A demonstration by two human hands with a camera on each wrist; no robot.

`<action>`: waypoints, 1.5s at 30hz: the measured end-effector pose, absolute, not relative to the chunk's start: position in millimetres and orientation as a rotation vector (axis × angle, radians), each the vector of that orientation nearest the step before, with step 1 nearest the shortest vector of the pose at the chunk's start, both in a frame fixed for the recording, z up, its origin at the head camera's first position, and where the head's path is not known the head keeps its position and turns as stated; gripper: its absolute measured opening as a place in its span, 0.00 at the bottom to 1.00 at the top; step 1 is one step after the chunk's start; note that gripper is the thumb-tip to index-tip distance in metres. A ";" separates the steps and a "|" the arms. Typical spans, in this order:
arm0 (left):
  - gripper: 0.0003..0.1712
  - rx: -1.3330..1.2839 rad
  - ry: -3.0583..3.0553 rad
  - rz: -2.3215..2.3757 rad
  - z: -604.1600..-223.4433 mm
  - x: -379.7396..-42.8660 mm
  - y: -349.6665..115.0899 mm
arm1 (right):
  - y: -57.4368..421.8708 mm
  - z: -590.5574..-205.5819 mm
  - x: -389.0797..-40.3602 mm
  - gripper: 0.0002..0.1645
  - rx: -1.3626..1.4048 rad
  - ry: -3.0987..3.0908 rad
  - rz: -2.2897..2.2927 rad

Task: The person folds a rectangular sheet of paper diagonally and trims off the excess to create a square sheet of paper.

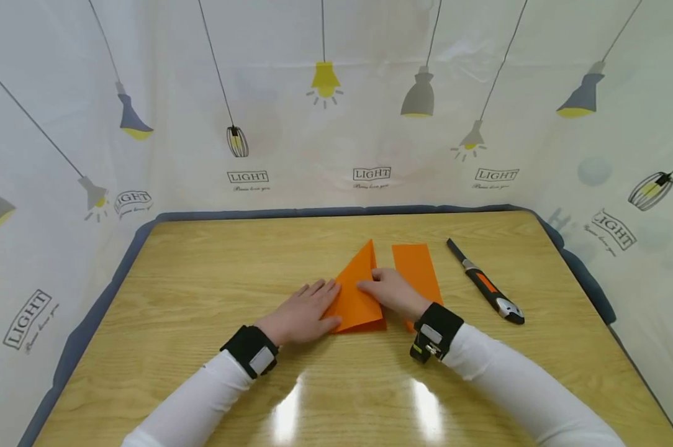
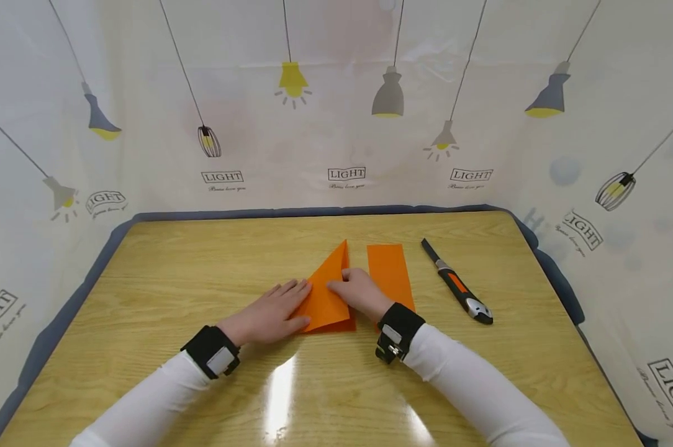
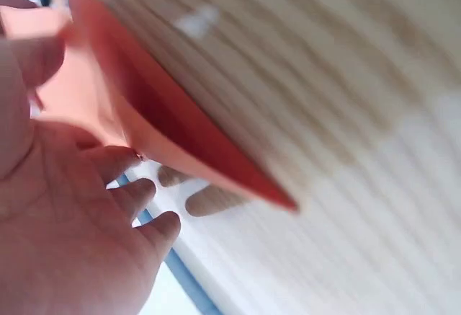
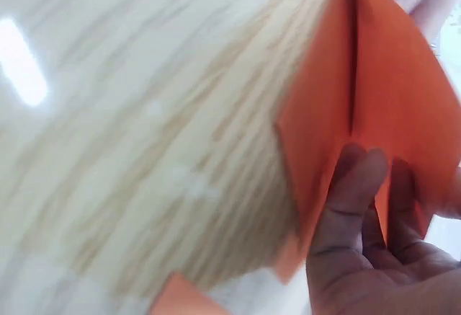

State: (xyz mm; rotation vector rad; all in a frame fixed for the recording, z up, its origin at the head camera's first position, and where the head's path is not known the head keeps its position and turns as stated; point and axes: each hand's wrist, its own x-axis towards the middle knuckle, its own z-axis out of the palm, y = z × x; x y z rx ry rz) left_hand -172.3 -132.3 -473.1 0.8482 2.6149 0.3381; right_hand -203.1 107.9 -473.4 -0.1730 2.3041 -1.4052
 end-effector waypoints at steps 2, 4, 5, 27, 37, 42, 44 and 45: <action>0.43 0.785 2.601 0.519 -472.6 -173.3 -131.5 | 107.0 -470.6 -200.8 0.16 -0.157 2.289 -1.463; 0.43 0.699 2.545 0.735 -470.3 -173.7 -131.2 | 107.0 -464.4 -197.3 0.16 -0.157 2.281 -1.538; 0.43 0.651 2.502 0.844 -468.6 -173.7 -131.3 | 107.5 -460.2 -195.3 0.16 -0.159 2.278 -1.576; 0.34 0.044 1.259 1.743 -453.2 -169.9 -126.2 | 128.5 -417.7 -170.7 0.16 -0.540 2.020 -2.013; 0.15 -0.143 1.374 2.007 -451.0 -176.8 -144.0 | 142.6 -424.7 -171.1 0.18 -0.552 1.963 -2.032; 0.10 -0.254 1.530 2.124 -449.4 -185.0 -151.9 | 150.5 -431.0 -174.9 0.17 -0.428 2.080 -1.947; 0.11 -0.288 1.583 2.145 -447.9 -188.1 -154.6 | 152.8 -433.5 -176.4 0.17 -0.360 2.140 -1.899; 0.11 -0.308 1.605 2.151 -447.0 -189.5 -156.2 | 153.3 -434.4 -177.1 0.18 -0.324 2.165 -1.878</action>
